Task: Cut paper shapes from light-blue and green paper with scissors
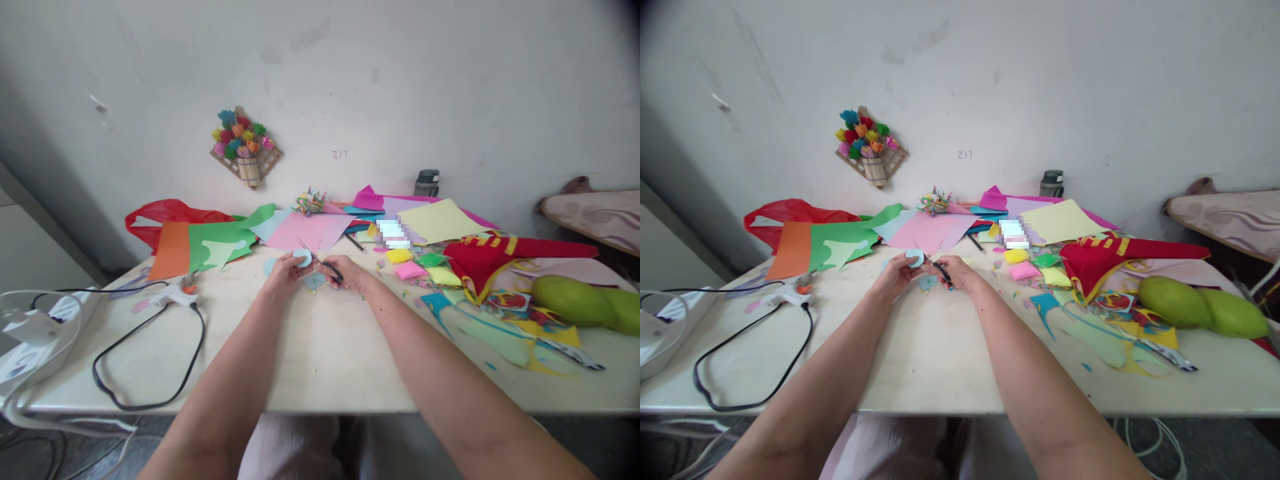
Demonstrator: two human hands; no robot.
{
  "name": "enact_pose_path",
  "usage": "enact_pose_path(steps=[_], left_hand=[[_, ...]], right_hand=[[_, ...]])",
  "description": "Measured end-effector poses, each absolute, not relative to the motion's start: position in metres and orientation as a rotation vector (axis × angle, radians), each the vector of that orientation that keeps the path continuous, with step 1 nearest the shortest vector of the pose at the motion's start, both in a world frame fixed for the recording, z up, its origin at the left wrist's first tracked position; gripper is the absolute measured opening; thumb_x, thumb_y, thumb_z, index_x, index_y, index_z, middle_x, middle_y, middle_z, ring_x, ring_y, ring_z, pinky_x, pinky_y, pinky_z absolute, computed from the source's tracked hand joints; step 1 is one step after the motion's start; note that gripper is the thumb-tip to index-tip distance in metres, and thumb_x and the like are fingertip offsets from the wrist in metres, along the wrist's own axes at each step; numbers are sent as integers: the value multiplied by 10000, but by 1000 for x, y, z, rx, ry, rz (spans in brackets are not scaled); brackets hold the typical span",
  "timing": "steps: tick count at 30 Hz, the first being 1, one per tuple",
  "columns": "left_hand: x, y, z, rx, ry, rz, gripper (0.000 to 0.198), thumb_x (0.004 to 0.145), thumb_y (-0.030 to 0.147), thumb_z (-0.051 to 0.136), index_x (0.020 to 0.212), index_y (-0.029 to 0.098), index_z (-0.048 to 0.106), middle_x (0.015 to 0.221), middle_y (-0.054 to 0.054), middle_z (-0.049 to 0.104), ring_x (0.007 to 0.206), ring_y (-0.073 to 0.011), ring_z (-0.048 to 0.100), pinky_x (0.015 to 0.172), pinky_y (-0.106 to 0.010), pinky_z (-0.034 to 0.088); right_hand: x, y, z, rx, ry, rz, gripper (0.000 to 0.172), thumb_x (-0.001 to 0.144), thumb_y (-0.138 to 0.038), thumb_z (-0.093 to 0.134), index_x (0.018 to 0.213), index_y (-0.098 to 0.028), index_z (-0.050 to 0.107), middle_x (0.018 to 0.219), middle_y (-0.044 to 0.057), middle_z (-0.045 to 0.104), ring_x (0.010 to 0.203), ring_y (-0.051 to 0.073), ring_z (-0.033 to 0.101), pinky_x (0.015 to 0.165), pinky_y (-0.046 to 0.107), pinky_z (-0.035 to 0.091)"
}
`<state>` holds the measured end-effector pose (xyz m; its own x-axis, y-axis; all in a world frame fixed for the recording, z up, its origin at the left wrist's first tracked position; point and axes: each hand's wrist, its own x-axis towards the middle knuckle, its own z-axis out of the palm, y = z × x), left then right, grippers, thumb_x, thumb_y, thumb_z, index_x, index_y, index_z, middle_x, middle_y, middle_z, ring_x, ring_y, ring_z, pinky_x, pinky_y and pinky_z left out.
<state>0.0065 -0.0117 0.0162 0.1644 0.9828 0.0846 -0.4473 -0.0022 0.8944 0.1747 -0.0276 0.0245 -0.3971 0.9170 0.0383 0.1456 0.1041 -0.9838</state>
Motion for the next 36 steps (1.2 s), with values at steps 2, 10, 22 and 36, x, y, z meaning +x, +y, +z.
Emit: enact_pose_path(steps=[2, 10, 22, 36], left_hand=[[6, -10, 15, 965, 725, 1300, 133, 617, 95, 616, 748, 93, 637, 736, -84, 688, 719, -202, 661, 690, -294, 539], [5, -8, 15, 934, 760, 1326, 143, 625, 71, 597, 766, 87, 611, 737, -88, 686, 735, -213, 665, 724, -319, 533], [5, -8, 15, 913, 755, 1362, 173, 622, 73, 584, 793, 90, 610, 748, -87, 690, 719, -203, 667, 718, -308, 536], [4, -6, 13, 892, 754, 1367, 161, 622, 72, 588, 781, 95, 607, 743, -91, 692, 719, -205, 669, 702, -303, 538]], right_hand=[[175, -28, 25, -1043, -1663, 1365, 270, 723, -394, 597, 680, -157, 474, 427, -68, 451, 294, 43, 376, 289, 157, 240], [175, -21, 17, -982, -1650, 1387, 292, 683, -403, 630, 654, -155, 480, 414, -66, 451, 296, 47, 375, 298, 170, 260], [176, -20, 17, -967, -1666, 1373, 287, 641, -373, 672, 637, -149, 492, 406, -69, 443, 304, 45, 364, 318, 179, 263], [174, -20, 18, -985, -1664, 1359, 252, 643, -346, 662, 639, -141, 516, 400, -62, 442, 309, 48, 366, 321, 181, 267]])
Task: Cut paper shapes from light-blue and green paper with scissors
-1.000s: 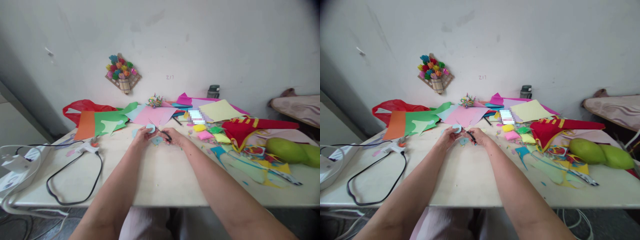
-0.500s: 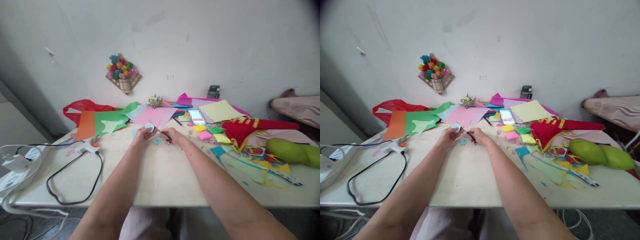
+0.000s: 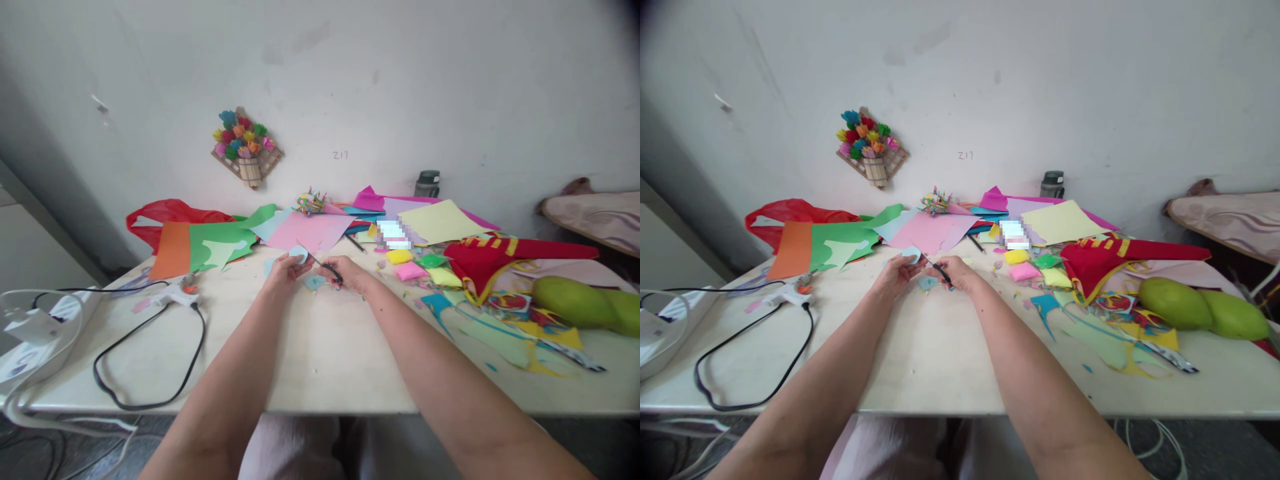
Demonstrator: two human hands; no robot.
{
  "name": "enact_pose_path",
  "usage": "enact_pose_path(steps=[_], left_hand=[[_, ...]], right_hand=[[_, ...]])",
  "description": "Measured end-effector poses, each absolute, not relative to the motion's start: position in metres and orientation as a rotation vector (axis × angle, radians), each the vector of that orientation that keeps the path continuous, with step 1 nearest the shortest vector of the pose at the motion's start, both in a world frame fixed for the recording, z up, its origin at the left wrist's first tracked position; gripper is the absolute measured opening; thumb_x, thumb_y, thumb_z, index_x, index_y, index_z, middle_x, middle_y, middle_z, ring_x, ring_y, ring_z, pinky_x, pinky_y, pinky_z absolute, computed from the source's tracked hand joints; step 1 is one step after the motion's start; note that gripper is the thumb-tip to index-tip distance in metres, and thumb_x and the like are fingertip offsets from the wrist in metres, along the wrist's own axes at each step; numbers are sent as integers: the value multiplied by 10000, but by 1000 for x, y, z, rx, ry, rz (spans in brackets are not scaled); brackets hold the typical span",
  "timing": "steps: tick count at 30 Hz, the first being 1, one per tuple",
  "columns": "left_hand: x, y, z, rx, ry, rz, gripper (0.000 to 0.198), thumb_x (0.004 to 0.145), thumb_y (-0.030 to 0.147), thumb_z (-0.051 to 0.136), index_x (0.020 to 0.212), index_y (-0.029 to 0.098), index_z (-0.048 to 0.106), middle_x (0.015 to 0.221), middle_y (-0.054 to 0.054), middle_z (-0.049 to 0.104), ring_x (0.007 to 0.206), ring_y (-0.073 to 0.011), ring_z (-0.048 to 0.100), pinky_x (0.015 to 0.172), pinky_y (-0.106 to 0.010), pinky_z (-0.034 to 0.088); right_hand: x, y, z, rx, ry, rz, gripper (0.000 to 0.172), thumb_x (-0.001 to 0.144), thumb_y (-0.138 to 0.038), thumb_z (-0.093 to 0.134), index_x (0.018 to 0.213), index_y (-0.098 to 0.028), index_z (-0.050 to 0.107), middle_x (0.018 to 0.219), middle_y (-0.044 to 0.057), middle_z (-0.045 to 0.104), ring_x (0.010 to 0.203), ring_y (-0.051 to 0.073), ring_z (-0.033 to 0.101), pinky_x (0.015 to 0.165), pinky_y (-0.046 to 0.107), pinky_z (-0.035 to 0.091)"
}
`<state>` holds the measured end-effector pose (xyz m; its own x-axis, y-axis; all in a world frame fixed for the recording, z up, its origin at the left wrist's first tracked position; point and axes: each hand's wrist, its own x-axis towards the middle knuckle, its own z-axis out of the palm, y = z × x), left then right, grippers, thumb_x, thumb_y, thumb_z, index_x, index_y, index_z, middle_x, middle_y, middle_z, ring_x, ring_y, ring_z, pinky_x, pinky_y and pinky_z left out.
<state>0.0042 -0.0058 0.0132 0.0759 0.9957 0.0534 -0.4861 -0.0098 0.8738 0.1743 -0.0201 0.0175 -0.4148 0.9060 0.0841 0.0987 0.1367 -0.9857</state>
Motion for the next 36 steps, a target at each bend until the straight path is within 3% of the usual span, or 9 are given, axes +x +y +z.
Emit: enact_pose_path(steps=[15, 26, 36], left_hand=[[5, -7, 14, 910, 801, 1435, 99, 705, 112, 599, 804, 100, 603, 702, -80, 685, 645, -169, 663, 677, -285, 534], [8, -12, 18, 928, 794, 1400, 126, 663, 126, 635, 781, 100, 597, 721, -84, 686, 669, -194, 668, 654, -291, 528], [11, -12, 16, 951, 784, 1346, 122, 664, 133, 636, 777, 98, 606, 716, -82, 686, 673, -189, 667, 638, -275, 533]], right_hand=[[174, -30, 25, -1000, -1672, 1366, 258, 644, -332, 661, 618, -148, 481, 392, -72, 419, 312, 41, 343, 318, 172, 251], [174, -21, 15, -1019, -1646, 1394, 257, 665, -361, 653, 666, -156, 499, 425, -61, 462, 308, 49, 386, 303, 170, 258], [175, -24, 18, -1062, -1668, 1356, 244, 688, -361, 635, 712, -158, 500, 467, -57, 483, 312, 41, 400, 277, 157, 183]])
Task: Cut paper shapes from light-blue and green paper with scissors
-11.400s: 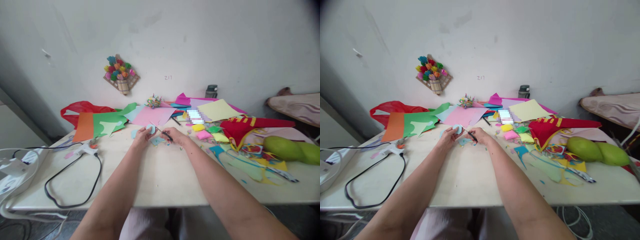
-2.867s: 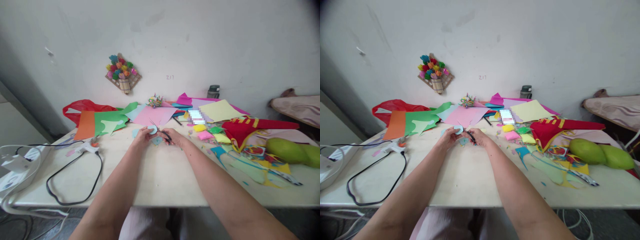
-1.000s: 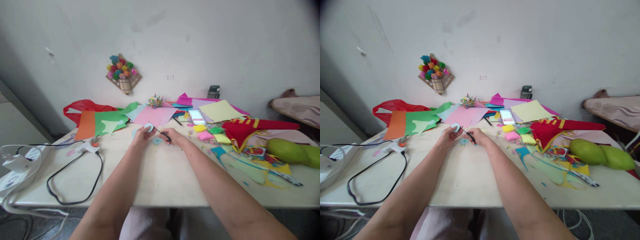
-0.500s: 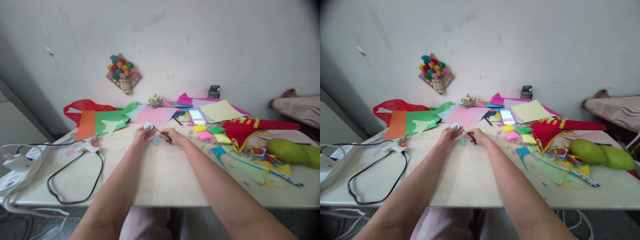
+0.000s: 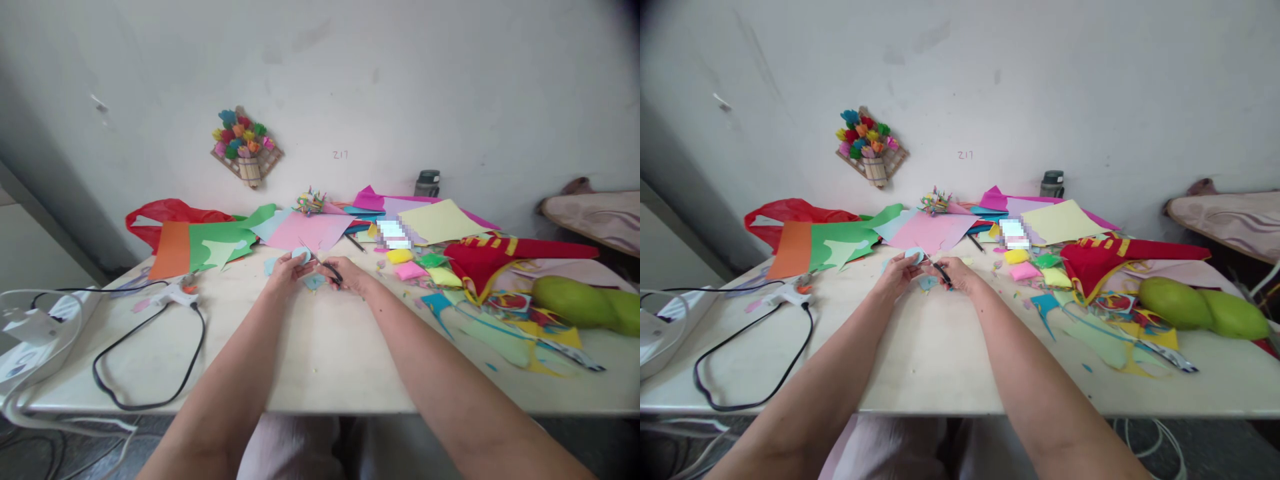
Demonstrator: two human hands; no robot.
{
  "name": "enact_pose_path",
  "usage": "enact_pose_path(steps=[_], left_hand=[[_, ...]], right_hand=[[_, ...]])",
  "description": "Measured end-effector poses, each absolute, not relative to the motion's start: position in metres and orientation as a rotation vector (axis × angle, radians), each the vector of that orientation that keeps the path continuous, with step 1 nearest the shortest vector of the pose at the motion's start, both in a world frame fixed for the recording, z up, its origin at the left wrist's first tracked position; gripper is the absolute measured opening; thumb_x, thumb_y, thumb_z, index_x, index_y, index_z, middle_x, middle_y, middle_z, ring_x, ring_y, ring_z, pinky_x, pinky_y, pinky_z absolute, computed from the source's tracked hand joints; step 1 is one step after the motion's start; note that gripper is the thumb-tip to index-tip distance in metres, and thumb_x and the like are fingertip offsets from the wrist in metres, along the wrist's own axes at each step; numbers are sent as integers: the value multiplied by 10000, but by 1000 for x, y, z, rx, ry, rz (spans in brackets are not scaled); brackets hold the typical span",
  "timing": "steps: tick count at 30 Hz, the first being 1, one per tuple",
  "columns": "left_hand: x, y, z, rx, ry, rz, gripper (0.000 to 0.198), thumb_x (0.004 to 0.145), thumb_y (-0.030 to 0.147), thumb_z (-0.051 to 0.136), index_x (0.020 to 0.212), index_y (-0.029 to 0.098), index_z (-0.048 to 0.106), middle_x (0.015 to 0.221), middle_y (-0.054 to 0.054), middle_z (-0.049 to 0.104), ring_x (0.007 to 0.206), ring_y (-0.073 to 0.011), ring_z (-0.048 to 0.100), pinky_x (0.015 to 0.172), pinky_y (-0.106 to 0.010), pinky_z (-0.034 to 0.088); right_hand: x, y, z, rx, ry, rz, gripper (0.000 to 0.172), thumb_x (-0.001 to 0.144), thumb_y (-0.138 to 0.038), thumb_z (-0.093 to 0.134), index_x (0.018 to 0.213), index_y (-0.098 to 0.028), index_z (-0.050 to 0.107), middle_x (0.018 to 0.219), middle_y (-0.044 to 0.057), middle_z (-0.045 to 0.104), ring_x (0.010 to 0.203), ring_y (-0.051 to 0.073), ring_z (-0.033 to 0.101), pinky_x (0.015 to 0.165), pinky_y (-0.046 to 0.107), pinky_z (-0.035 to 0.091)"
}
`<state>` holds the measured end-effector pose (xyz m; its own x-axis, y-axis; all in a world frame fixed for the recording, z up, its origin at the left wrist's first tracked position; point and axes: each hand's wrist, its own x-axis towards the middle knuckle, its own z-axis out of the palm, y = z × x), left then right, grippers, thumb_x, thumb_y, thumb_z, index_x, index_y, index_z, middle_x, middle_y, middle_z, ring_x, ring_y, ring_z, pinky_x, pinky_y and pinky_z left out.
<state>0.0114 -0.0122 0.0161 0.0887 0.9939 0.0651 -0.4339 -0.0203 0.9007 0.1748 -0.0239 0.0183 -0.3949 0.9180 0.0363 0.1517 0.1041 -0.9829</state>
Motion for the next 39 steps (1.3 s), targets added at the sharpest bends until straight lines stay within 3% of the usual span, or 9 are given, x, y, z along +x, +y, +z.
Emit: enact_pose_path(steps=[39], left_hand=[[7, -10, 16, 910, 781, 1407, 110, 659, 119, 612, 768, 112, 593, 715, -70, 688, 680, -190, 669, 685, -296, 529]], right_hand=[[175, -22, 18, -992, -1660, 1390, 272, 668, -379, 648, 648, -157, 491, 416, -61, 450, 310, 50, 373, 315, 177, 265]])
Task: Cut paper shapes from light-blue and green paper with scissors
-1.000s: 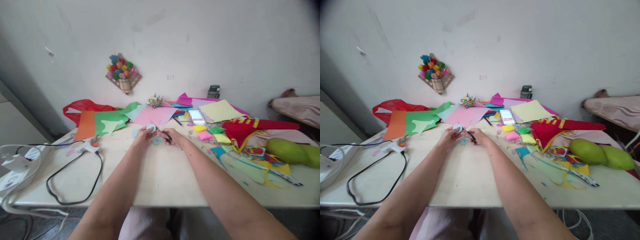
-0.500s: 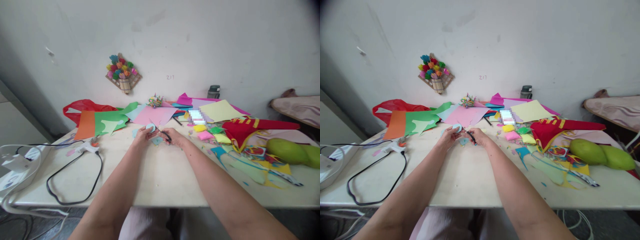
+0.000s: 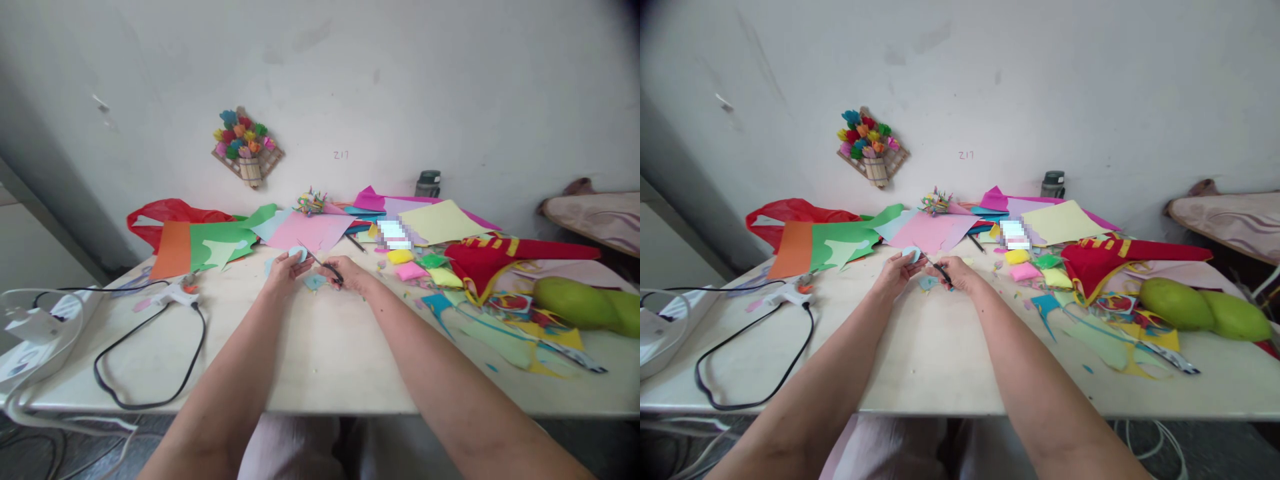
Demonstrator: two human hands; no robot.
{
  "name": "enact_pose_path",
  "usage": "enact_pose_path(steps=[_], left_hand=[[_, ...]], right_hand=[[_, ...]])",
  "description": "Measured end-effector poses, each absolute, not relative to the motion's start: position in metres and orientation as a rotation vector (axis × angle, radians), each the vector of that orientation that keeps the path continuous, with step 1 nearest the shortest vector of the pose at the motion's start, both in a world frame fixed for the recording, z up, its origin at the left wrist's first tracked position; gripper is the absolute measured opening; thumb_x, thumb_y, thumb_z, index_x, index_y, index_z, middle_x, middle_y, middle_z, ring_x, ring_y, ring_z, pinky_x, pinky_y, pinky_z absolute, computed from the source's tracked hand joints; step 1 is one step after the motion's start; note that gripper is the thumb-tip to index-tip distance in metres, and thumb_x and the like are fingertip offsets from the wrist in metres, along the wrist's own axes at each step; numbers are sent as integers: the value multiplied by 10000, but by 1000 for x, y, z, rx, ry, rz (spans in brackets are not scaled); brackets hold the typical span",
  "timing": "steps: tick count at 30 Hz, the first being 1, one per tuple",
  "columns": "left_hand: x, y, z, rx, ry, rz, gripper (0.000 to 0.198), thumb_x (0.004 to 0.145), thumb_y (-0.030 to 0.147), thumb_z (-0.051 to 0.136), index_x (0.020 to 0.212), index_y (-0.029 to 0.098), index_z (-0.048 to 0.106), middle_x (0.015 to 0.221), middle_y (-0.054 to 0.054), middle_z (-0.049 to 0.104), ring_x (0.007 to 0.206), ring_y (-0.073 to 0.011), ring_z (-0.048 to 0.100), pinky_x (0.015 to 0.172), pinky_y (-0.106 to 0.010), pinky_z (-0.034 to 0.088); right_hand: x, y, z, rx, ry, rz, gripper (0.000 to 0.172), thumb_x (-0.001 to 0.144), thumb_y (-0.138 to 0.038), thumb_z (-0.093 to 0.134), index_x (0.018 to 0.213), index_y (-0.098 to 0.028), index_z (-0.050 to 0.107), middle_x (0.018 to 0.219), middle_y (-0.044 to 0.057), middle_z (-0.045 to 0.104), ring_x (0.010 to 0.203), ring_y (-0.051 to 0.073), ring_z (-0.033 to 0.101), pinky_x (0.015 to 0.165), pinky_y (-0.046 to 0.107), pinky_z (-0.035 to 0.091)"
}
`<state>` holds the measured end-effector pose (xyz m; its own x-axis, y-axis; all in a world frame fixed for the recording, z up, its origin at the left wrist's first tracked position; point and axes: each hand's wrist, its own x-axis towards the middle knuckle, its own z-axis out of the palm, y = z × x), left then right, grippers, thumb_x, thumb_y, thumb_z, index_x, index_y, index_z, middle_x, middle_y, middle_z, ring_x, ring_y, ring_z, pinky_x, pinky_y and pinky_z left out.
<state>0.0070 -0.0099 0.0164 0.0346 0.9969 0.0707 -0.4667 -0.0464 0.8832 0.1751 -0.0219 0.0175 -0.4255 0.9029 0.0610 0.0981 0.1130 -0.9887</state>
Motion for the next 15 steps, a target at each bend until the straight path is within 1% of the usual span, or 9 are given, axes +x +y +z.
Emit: enact_pose_path(steps=[10, 15], left_hand=[[9, -10, 17, 922, 795, 1382, 100, 669, 121, 617, 766, 103, 602, 702, -79, 686, 672, -186, 667, 668, -283, 531], [10, -11, 17, 927, 801, 1374, 99, 667, 129, 620, 760, 100, 602, 697, -80, 686, 674, -189, 668, 634, -265, 533]], right_hand=[[175, -26, 20, -1056, -1665, 1371, 291, 705, -410, 615, 657, -158, 479, 444, -49, 474, 307, 43, 391, 285, 161, 203], [175, -25, 19, -1041, -1656, 1370, 298, 698, -414, 622, 657, -161, 469, 444, -54, 469, 307, 44, 390, 289, 163, 221]])
